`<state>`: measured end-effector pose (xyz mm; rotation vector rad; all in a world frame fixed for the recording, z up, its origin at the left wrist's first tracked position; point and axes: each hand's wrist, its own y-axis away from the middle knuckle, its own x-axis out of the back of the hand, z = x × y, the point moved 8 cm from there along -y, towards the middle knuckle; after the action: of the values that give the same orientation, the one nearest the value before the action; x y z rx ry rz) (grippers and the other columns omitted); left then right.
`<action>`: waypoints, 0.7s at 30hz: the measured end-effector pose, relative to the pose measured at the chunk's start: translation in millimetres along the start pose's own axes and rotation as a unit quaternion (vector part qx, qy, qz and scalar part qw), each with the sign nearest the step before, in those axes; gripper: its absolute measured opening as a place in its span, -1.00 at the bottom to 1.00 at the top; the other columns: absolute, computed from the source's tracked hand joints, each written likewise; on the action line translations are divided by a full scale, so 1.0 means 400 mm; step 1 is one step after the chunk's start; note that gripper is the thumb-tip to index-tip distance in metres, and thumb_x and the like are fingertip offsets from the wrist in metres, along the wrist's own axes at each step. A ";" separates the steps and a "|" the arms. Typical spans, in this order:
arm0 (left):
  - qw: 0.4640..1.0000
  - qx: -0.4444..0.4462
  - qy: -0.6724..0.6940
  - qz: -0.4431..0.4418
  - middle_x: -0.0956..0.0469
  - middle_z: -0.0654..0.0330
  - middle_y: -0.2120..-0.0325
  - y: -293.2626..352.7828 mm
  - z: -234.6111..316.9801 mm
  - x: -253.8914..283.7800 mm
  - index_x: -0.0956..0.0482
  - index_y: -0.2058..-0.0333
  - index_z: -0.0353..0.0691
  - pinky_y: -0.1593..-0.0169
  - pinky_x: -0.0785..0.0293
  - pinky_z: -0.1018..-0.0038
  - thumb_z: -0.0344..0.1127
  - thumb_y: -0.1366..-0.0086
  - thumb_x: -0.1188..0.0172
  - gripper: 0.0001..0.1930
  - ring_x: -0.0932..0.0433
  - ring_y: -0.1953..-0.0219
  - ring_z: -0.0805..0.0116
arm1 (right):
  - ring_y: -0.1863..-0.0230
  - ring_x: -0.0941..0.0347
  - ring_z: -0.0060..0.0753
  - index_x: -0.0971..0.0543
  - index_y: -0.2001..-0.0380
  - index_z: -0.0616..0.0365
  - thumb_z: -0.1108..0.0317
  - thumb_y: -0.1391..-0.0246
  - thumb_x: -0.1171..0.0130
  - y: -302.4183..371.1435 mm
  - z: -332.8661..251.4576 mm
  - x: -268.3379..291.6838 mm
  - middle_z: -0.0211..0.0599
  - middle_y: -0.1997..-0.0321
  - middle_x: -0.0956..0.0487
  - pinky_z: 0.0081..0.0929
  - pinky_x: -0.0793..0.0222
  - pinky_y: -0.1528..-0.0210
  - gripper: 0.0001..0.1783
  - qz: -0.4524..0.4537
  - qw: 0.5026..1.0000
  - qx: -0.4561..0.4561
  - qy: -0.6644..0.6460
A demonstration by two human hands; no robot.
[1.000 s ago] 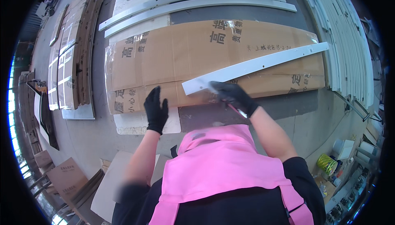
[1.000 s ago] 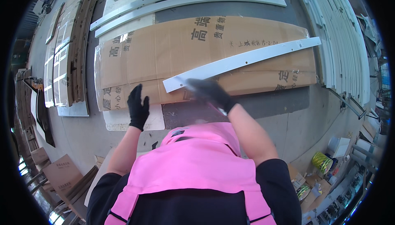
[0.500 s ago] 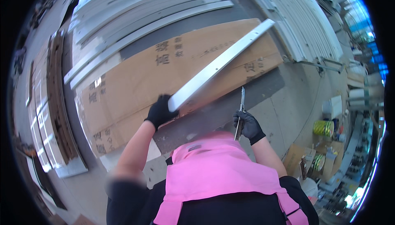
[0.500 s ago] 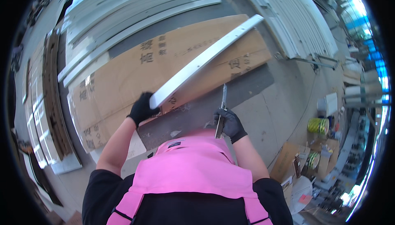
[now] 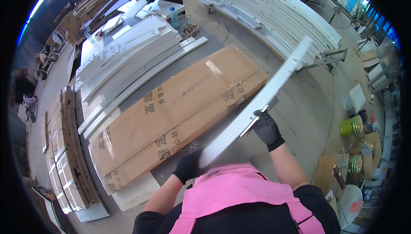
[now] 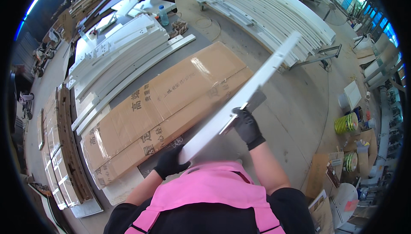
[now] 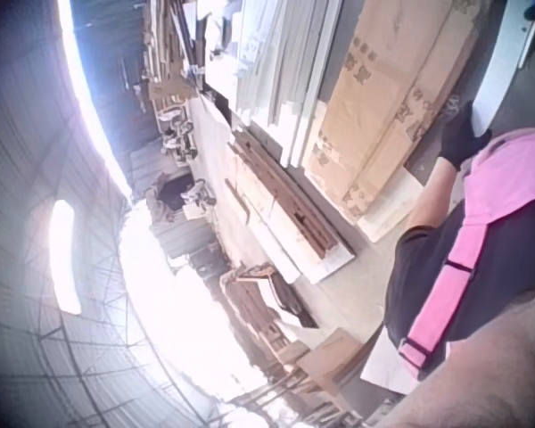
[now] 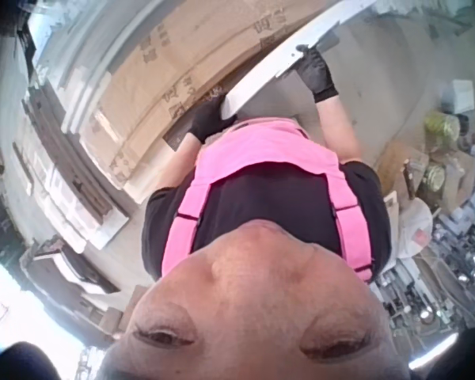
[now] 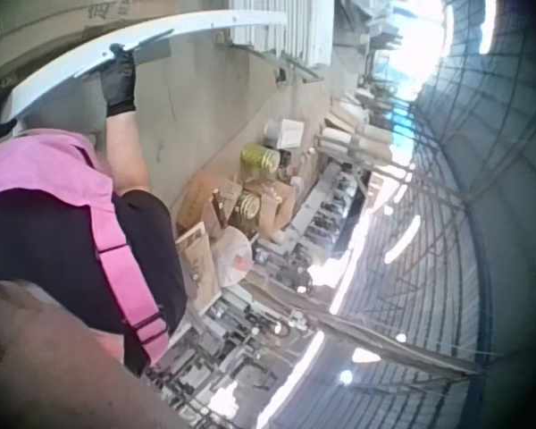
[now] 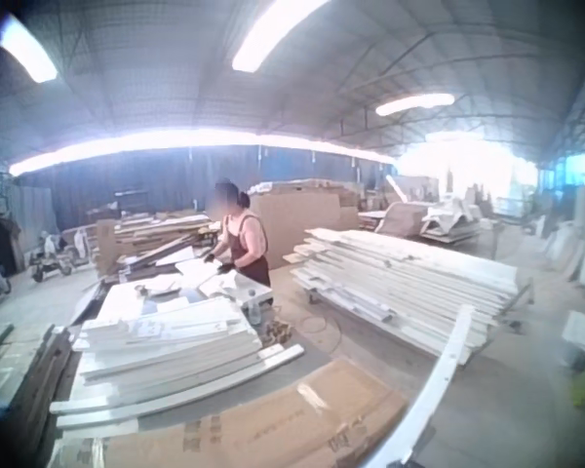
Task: The person uses a utility knife to cut a white plastic strip and then uses a spray bottle to clean white furniture panels. They handle the panels and place them on a workbench while another person works nearby.
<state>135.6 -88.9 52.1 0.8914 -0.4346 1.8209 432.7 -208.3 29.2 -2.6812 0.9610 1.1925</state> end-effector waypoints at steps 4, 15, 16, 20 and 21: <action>0.998 -0.028 -0.057 -0.007 -0.57 -0.07 0.10 -0.132 0.181 -0.106 -0.36 -0.17 -0.16 0.13 -0.54 0.16 0.21 -0.05 -0.27 -0.20 -0.60 0.17 -0.08 | 0.07 -0.37 -0.38 -0.55 0.25 0.01 0.23 -0.24 -0.07 0.076 -0.232 0.160 -0.43 0.23 -0.48 -0.23 -0.29 -0.05 -0.85 0.060 0.997 0.046 0.023; 0.991 -0.130 0.034 0.016 -0.54 -0.09 0.09 -0.613 0.760 -0.366 -0.32 -0.20 -0.12 0.06 -0.49 0.18 0.01 -0.04 -0.34 -0.24 -0.57 0.12 -0.05 | 0.16 -0.40 -0.38 -0.47 0.26 0.14 0.40 -0.21 -0.09 0.212 -0.543 0.356 -0.39 0.31 -0.48 -0.27 -0.31 -0.11 -0.92 -0.033 0.994 0.074 0.073; 0.991 -0.123 0.044 -0.017 -0.55 -0.08 0.11 -0.657 0.788 -0.384 -0.34 -0.18 -0.12 0.07 -0.50 0.18 0.01 -0.04 -0.33 -0.26 -0.57 0.14 -0.05 | 0.12 -0.43 -0.37 -0.49 0.23 0.16 0.45 -0.20 -0.09 0.200 -0.576 0.380 -0.37 0.27 -0.51 -0.23 -0.33 -0.14 -0.91 -0.030 0.989 0.078 0.125; 0.987 -0.110 0.078 -0.092 -0.58 -0.08 0.20 -0.817 0.846 -0.441 -0.41 -0.07 -0.15 0.11 -0.52 0.19 0.03 -0.05 -0.31 -0.36 -0.60 0.21 -0.05 | 0.12 -0.51 -0.40 -0.51 0.14 0.19 0.45 -0.19 -0.13 0.145 -0.810 0.524 -0.32 0.16 -0.56 -0.36 -0.45 -0.02 -0.83 0.045 0.958 0.238 0.156; 0.984 -0.090 0.089 -0.126 -0.58 -0.08 0.20 -0.857 0.843 -0.467 -0.41 -0.07 -0.15 0.11 -0.52 0.20 0.04 -0.05 -0.31 -0.35 -0.59 0.21 -0.06 | 0.12 -0.50 -0.40 -0.51 0.13 0.16 0.43 -0.19 -0.13 0.124 -0.870 0.573 -0.34 0.17 -0.56 -0.30 -0.44 -0.04 -0.82 0.069 0.958 0.249 0.125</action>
<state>610.8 -283.8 100.5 0.6238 -0.3497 1.5853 748.7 -467.2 125.0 -2.4100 1.2947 0.5260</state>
